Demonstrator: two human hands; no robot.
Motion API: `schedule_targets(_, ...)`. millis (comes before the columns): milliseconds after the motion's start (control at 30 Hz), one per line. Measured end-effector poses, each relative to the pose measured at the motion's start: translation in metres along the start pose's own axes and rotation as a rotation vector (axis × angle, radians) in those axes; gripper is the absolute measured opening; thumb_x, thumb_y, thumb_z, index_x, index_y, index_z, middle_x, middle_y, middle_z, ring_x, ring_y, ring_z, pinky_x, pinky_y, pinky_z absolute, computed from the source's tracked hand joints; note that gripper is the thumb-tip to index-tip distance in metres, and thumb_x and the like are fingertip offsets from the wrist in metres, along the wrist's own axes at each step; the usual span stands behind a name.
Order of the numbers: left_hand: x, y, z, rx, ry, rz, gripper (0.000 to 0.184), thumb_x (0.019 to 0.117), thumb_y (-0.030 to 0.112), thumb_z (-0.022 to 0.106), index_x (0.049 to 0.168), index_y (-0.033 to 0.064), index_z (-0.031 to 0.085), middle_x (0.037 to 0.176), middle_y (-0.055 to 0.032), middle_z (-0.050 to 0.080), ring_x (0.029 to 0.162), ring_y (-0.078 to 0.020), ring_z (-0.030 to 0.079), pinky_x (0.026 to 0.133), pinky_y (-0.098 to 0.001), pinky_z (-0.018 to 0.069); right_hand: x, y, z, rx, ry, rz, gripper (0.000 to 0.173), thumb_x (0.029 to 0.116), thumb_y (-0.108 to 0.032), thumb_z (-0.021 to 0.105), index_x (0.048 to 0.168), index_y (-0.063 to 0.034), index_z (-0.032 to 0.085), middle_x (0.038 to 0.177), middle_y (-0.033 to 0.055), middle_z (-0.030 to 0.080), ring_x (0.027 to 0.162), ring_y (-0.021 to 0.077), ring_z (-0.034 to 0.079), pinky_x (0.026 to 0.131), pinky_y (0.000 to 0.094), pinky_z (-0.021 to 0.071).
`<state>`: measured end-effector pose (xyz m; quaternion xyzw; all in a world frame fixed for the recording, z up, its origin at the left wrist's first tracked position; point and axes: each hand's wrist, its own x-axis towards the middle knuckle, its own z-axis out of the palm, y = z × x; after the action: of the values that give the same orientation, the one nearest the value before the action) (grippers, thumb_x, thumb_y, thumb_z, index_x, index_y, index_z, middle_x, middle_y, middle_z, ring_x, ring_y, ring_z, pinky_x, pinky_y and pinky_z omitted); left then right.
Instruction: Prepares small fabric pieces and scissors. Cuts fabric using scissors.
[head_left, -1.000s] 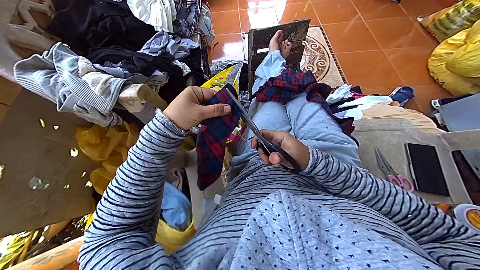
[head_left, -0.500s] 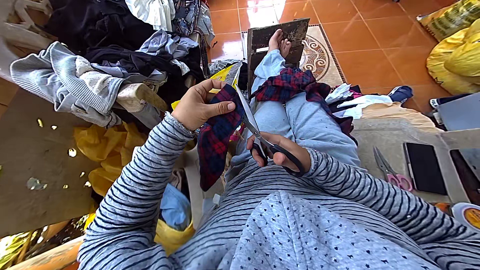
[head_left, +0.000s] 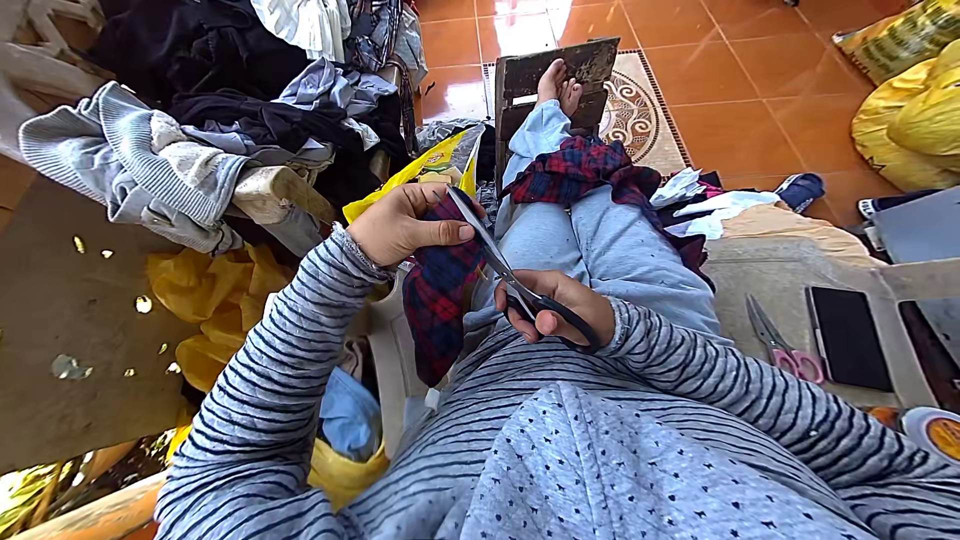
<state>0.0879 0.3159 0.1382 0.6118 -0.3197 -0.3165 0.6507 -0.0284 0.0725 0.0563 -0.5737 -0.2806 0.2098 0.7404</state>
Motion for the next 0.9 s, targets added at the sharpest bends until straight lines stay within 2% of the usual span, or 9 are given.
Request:
schedule_targets(100,0.000,-0.001,0.001,-0.025,-0.071,-0.024,0.036,0.0896,-0.004,0.066,0.125,0.0033,0.067,0.109,-0.0007,0.075,0.093,-0.0066,0.072,0.083,-0.0244,0.0611,0.001,0.001,-0.001,0.021,-0.025,0.011,0.062,0.0887,-0.067,0.067,0.113,-0.0101,0.060,0.076,-0.0109,0.061,0.064,-0.0018,0.059,0.058,0.0151,0.0502)
schedule_targets(233,0.002,-0.003,0.005,-0.024,-0.057,-0.033,0.022,0.0879,-0.001,0.066,0.107,0.0089,0.070,0.098,0.0032,0.074,0.088,-0.0042,0.070,0.080,-0.0231,0.0600,0.001,0.005,0.001,0.073,0.000,-0.010,0.057,0.0893,-0.063,0.069,0.111,-0.0111,0.062,0.073,-0.0120,0.061,0.060,-0.0018,0.059,0.055,0.0151,0.0503)
schedule_targets(367,0.002,-0.005,0.004,-0.120,-0.091,-0.094,0.038,0.0884,-0.004,0.066,0.125,0.0086,0.065,0.103,0.0005,0.075,0.089,-0.0068,0.072,0.080,-0.0248,0.0618,0.000,0.006,0.001,0.100,0.003,-0.023,0.049,0.0924,-0.058,0.069,0.108,-0.0122,0.064,0.071,-0.0123,0.061,0.057,-0.0020,0.059,0.053,0.0153,0.0509)
schedule_targets(400,0.002,-0.005,0.004,-0.133,-0.097,-0.093,0.034,0.0889,-0.004,0.065,0.120,0.0097,0.066,0.102,0.0015,0.074,0.089,-0.0064,0.072,0.079,-0.0244,0.0613,0.000,0.006,0.000,0.096,-0.007,-0.023,0.049,0.0925,-0.058,0.069,0.109,-0.0117,0.063,0.071,-0.0119,0.061,0.058,-0.0017,0.059,0.054,0.0156,0.0512)
schedule_targets(467,0.003,-0.007,0.007,-0.117,-0.103,-0.102,0.020,0.0880,-0.002,0.066,0.102,0.0119,0.067,0.090,0.0038,0.074,0.081,-0.0042,0.071,0.074,-0.0226,0.0605,0.001,0.006,0.000,0.075,-0.030,-0.025,0.055,0.0916,-0.061,0.068,0.112,-0.0106,0.062,0.074,-0.0111,0.062,0.062,-0.0009,0.061,0.057,0.0165,0.0522)
schedule_targets(533,0.003,-0.008,0.010,-0.079,-0.122,-0.146,0.012,0.0879,0.000,0.070,0.095,0.0098,0.069,0.083,0.0025,0.074,0.076,-0.0048,0.071,0.073,-0.0232,0.0606,0.002,0.007,0.001,0.060,-0.039,-0.017,0.063,0.0890,-0.066,0.067,0.114,-0.0094,0.060,0.078,-0.0094,0.062,0.065,0.0002,0.061,0.060,0.0170,0.0518)
schedule_targets(667,0.004,-0.002,0.017,0.019,-0.077,-0.258,0.010,0.0856,-0.001,0.074,0.089,0.0076,0.071,0.079,0.0013,0.074,0.073,-0.0047,0.071,0.072,-0.0227,0.0605,0.003,0.008,0.000,0.069,-0.027,0.002,0.063,0.0856,-0.068,0.069,0.112,-0.0118,0.061,0.079,-0.0113,0.062,0.064,-0.0011,0.060,0.057,0.0159,0.0508)
schedule_targets(833,0.006,0.001,0.021,0.094,0.044,-0.370,0.007,0.0857,0.001,0.078,0.089,0.0043,0.074,0.078,-0.0009,0.075,0.071,-0.0046,0.071,0.071,-0.0223,0.0599,0.002,0.008,0.001,0.085,0.050,0.002,0.048,0.0901,-0.059,0.070,0.103,-0.0135,0.065,0.070,-0.0136,0.061,0.052,-0.0043,0.055,0.047,0.0137,0.0471)
schedule_targets(900,0.008,0.001,0.021,0.172,0.044,-0.412,0.007,0.0858,0.003,0.080,0.089,0.0045,0.074,0.076,-0.0003,0.074,0.069,-0.0036,0.070,0.069,-0.0216,0.0591,0.002,0.008,0.001,0.081,0.079,0.005,0.049,0.0896,-0.060,0.071,0.104,-0.0138,0.065,0.069,-0.0135,0.061,0.053,-0.0031,0.057,0.048,0.0149,0.0491)
